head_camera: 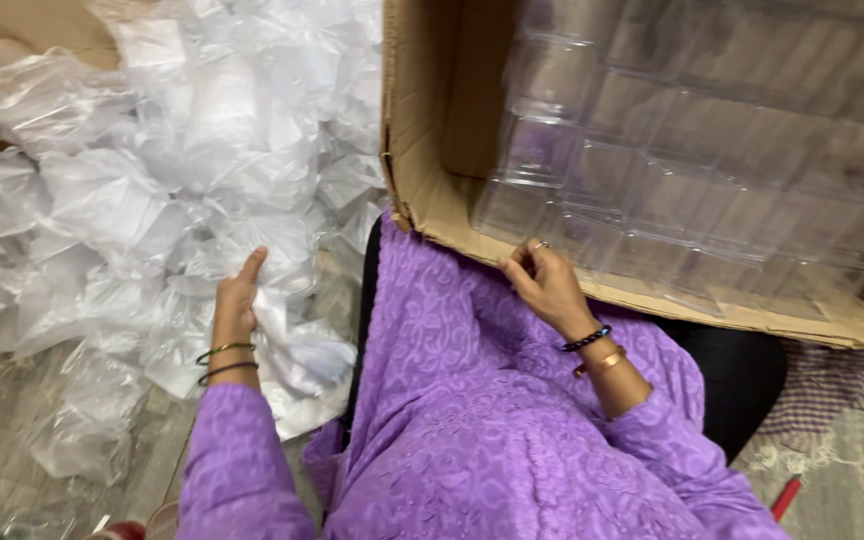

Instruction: The person sits on the floor in front of a cardboard box of clear plastic containers. They take plastic bags one at a time, open them, insert a plastic box into each bag, and place the bagged box aside, repeating this packing cycle throughout the episode.

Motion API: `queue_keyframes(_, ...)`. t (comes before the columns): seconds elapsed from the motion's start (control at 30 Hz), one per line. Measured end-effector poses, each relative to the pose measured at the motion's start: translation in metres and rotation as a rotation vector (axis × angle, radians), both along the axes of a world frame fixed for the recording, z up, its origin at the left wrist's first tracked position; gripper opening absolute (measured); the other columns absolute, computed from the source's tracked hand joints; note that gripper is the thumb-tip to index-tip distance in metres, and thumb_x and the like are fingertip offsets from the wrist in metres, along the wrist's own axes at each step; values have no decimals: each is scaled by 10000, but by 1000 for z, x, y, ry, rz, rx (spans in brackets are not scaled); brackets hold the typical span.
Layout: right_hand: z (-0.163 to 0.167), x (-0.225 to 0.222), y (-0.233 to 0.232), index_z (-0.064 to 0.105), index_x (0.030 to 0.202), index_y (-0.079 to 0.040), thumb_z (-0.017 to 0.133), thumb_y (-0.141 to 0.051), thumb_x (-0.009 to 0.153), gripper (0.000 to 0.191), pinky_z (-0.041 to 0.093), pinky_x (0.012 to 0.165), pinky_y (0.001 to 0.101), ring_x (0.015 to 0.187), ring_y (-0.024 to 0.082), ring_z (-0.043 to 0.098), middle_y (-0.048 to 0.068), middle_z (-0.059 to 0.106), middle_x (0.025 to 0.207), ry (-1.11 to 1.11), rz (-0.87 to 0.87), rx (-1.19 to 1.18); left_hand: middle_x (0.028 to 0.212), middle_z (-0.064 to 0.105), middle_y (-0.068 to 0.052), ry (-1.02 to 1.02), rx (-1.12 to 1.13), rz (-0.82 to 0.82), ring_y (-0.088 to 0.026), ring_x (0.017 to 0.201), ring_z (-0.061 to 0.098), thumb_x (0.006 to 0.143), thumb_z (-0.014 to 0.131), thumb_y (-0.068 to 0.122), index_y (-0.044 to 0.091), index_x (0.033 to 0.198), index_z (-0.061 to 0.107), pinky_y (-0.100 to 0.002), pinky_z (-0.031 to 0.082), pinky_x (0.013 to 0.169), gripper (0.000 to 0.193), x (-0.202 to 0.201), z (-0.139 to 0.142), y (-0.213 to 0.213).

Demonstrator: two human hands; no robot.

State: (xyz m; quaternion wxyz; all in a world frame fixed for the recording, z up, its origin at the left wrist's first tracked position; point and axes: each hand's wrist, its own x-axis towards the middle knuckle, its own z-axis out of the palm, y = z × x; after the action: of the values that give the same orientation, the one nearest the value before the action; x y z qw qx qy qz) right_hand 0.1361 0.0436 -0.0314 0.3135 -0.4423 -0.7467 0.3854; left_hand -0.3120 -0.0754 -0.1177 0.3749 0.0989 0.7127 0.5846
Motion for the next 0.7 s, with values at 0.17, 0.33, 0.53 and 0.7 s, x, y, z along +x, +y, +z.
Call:
queue_keyframes(0.17,7,-2,-1,609,823,-6,735,-191,942,254,429,510,265,568,70,516,6,600,653,-64,7,2,882,742,-90,651,-147,-62,-163,752,622,880,885,349,-45,1038,775,-365,507,700,439,5,6,2)
queue_keyframes(0.33,50,-17,-11,658,920,-11,737,-206,974,217,489,606,239,697,65,582,3,645,761,144,69,34,1020,739,-123,633,355,-162,-191,897,623,1077,641,208,4,1232,733,-350,484,787,272,105,96,35)
queue_keyframes(0.53,108,-48,-22,598,1218,-78,833,-64,808,472,556,906,179,1000,17,656,-86,678,1063,656,107,-426,1273,731,-127,625,800,-509,-176,1185,694,1118,553,213,-31,1342,633,-302,536,1026,341,231,186,44)
queue_keyframes(0.7,110,-19,-17,702,1101,22,736,-85,979,166,563,796,230,897,77,663,7,726,984,714,68,-183,1157,736,-94,378,748,-697,-128,1039,682,1016,700,210,-20,1317,658,-267,549,906,381,255,190,55)
